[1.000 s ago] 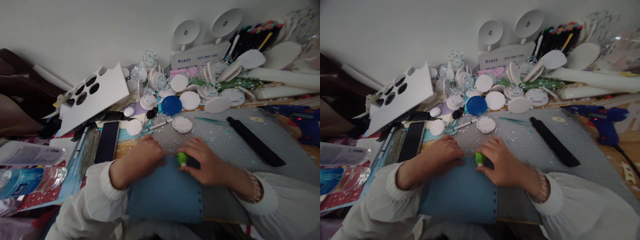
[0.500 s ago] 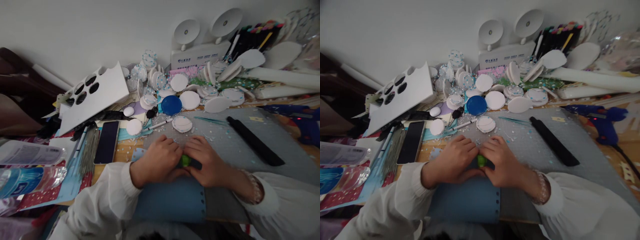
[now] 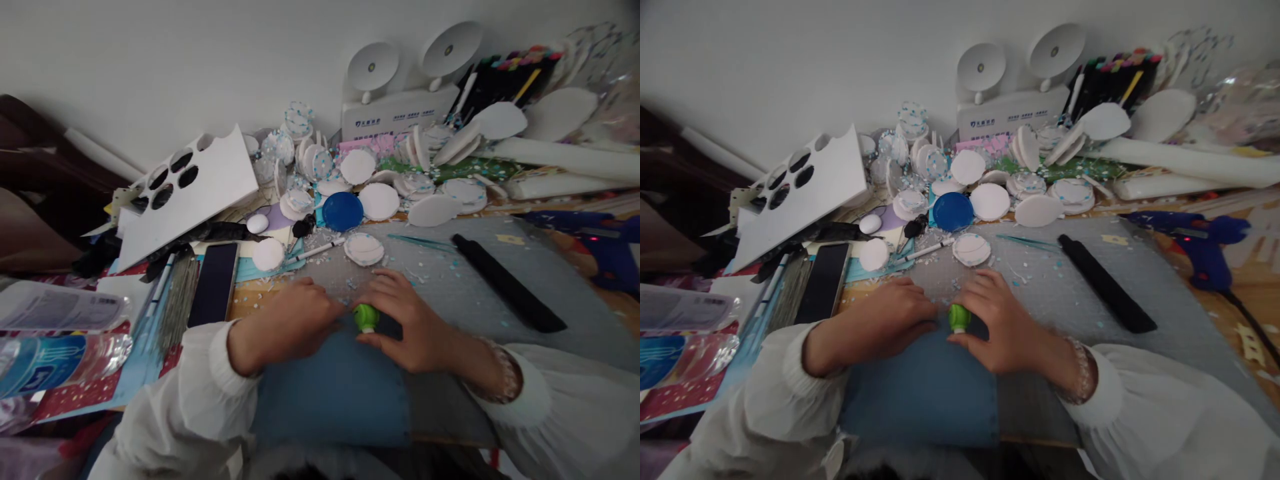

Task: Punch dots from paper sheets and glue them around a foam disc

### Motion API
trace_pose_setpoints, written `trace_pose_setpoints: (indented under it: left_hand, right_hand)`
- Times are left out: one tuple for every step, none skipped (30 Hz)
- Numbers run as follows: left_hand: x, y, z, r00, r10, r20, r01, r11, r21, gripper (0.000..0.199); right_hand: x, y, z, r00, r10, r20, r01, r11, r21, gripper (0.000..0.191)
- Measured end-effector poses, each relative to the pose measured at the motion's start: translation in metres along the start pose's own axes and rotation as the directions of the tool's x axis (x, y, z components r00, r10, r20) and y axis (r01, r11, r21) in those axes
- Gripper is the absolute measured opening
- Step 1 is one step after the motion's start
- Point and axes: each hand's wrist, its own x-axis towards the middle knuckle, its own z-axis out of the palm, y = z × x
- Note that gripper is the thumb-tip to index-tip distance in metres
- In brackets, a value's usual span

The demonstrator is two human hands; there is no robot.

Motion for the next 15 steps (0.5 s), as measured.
trace_pose_setpoints:
  left_hand:
    - [-0.002, -0.002, -0.001, 1.000, 0.002, 0.018, -0.001, 1.000, -0.012, 0.016]
    - [-0.003, -0.004, -0.001, 0.999, -0.002, 0.035, 0.002, 1.000, -0.023, 0.016]
    - [-0.004, -0.006, -0.002, 0.999, -0.004, 0.052, 0.005, 1.000, -0.028, 0.016]
    - [-0.005, -0.007, -0.003, 0.998, -0.003, 0.069, 0.005, 1.000, -0.028, 0.015]
    - [-0.005, -0.007, -0.003, 0.997, -0.003, 0.081, 0.005, 1.000, -0.022, 0.014]
    - [-0.005, -0.007, -0.004, 0.996, -0.003, 0.090, 0.004, 1.000, -0.012, 0.014]
    - [-0.005, -0.008, -0.005, 0.995, -0.003, 0.099, 0.003, 1.000, -0.002, 0.014]
    - [-0.004, -0.008, -0.005, 0.994, -0.002, 0.107, 0.001, 1.000, 0.006, 0.014]
    - [-0.005, -0.007, -0.005, 0.994, -0.002, 0.109, 0.001, 1.000, 0.009, 0.015]
    - [-0.005, -0.007, -0.005, 0.994, -0.004, 0.108, 0.003, 1.000, 0.010, 0.015]
    - [-0.005, -0.006, -0.006, 0.995, -0.008, 0.102, 0.007, 1.000, 0.008, 0.015]
    - [-0.005, -0.004, -0.006, 0.997, -0.011, 0.082, 0.011, 1.000, -0.001, 0.014]
    - [-0.004, -0.002, -0.005, 0.999, -0.012, 0.051, 0.013, 1.000, -0.014, 0.017]
    - [-0.003, 0.001, -0.005, 1.000, -0.010, 0.014, 0.011, 1.000, -0.029, 0.025]
    - [-0.001, 0.004, -0.004, 1.000, -0.004, -0.022, 0.003, 0.999, -0.042, 0.037]
  right_hand:
    - [-0.001, 0.000, 0.000, 1.000, -0.002, 0.010, 0.002, 1.000, 0.005, 0.027]
    - [-0.001, 0.001, 0.000, 1.000, -0.005, 0.020, 0.004, 1.000, 0.009, 0.027]
    - [-0.002, 0.001, 0.000, 0.999, -0.007, 0.032, 0.006, 1.000, 0.012, 0.027]
    - [-0.002, 0.002, 0.000, 0.999, -0.010, 0.042, 0.010, 1.000, 0.014, 0.027]
    - [-0.002, 0.001, 0.001, 0.999, -0.016, 0.049, 0.015, 1.000, 0.016, 0.027]
    - [-0.002, 0.001, 0.001, 0.998, -0.021, 0.054, 0.020, 1.000, 0.018, 0.026]
    - [-0.001, 0.000, 0.001, 0.998, -0.023, 0.058, 0.022, 1.000, 0.019, 0.024]
    - [0.000, 0.000, 0.000, 0.998, -0.023, 0.060, 0.022, 1.000, 0.019, 0.021]
    - [0.000, -0.002, 0.000, 0.998, -0.023, 0.062, 0.022, 1.000, 0.019, 0.019]
    - [0.001, -0.003, -0.001, 0.998, -0.022, 0.063, 0.021, 1.000, 0.019, 0.016]
    - [0.002, -0.004, -0.001, 0.998, -0.021, 0.062, 0.020, 1.000, 0.018, 0.014]
    - [0.002, -0.005, -0.002, 0.998, -0.019, 0.060, 0.018, 1.000, 0.013, 0.013]
    - [0.003, -0.006, -0.002, 0.998, -0.020, 0.054, 0.020, 1.000, 0.006, 0.012]
    - [0.003, -0.007, -0.003, 0.999, -0.022, 0.048, 0.022, 1.000, -0.002, 0.012]
    - [0.004, -0.008, -0.003, 0.999, -0.021, 0.044, 0.021, 1.000, -0.009, 0.012]
